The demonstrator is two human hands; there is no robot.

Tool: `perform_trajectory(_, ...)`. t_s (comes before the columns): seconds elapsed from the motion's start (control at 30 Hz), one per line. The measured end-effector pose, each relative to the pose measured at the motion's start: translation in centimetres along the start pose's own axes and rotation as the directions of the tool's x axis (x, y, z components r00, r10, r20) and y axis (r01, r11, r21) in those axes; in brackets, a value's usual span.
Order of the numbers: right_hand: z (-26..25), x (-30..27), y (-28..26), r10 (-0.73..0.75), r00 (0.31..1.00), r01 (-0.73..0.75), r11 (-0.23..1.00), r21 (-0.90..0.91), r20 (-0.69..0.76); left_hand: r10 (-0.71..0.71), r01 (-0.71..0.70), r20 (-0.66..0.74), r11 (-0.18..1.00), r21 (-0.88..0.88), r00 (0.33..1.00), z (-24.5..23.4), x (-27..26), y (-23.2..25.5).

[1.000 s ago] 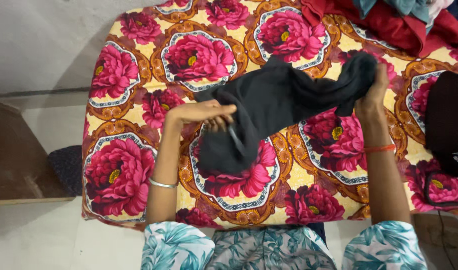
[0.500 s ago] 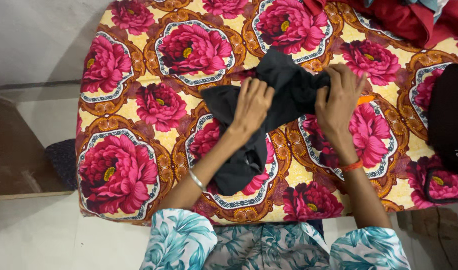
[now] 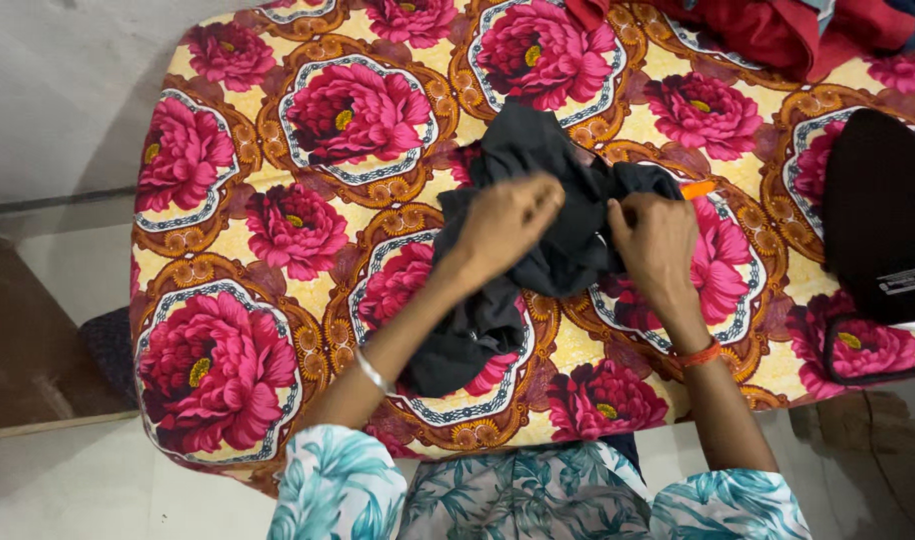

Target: The person irons a black t-shirt on a floral bedsheet. They first smooth the shirt, then use an electric iron to press the back and sleeves. The person flips the shirt to iron the front graphic and finishes by smoothing the fabric.

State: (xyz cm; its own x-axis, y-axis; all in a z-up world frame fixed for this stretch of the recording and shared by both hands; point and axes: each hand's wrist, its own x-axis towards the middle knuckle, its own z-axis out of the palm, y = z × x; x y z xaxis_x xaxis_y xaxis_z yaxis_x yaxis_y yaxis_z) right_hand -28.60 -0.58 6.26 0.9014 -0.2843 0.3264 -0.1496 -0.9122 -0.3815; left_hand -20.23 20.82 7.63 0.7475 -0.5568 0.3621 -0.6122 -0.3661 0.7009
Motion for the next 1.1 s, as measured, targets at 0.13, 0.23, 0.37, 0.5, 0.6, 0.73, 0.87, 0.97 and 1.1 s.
perform_trajectory(0.13, -2.3, -0.3, -0.4, -0.032, 0.967, -0.012, 0.986, -0.168, -0.254, 0.119, -0.04, -0.167, 0.91, 0.414, 0.979, -0.5, 6.0, -6.8)
perform_trajectory(0.23, -1.9, 0.7, 1.9, -0.269, 0.903, 0.093, 0.882, -0.461, -0.334, -0.108, 0.11, -0.031, 0.883, 0.455, 0.994, 0.2, 8.5, -10.1)
perform_trajectory(0.37, 0.3, 2.2, 7.2, -0.094, 0.995, 0.095, 0.991, 0.096, -0.017, -0.166, 0.167, -0.036, 0.916, 0.366, 0.986, 1.5, 9.1, -10.8)
perform_trajectory(0.5, 1.0, 3.4, 10.6, 0.168, 0.984, -0.176, 0.961, 0.213, 0.054, -0.045, 0.139, -0.403, 0.968, 0.208, 0.914, 2.9, 12.0, -10.2)
perform_trajectory(0.6, -0.1, 4.6, 11.8, 0.268, 0.921, -0.38, 0.47, 0.797, 0.281, 0.058, -0.019, -0.559, 0.997, 0.074, 0.827, 3.2, 15.5, -9.2)
perform_trajectory(0.73, -0.2, 5.8, 9.9, 0.198, 0.863, -0.445, -0.142, 0.884, 0.465, -0.01, 0.047, -0.363, 0.995, 0.093, 0.932, 2.7, 13.3, -4.0)
perform_trajectory(0.87, 0.8, 5.0, 3.8, 0.12, 0.881, -0.427, -0.214, 0.879, 0.457, -0.353, 0.351, 0.03, 0.91, -0.222, 0.935, 0.4, 5.4, 2.6)
perform_trajectory(0.97, 0.9, 4.1, -2.1, -0.022, 0.919, -0.393, -0.141, 0.908, 0.394, -0.12, 0.124, 0.032, 0.952, -0.278, 0.992, -1.8, 1.5, 3.2)
perform_trajectory(1.1, 0.0, 2.9, -7.1, -0.259, 0.89, -0.39, -0.004, 0.921, 0.375, -0.102, 0.044, -0.187, 0.957, -0.288, 0.977, -3.5, -0.9, -1.4)
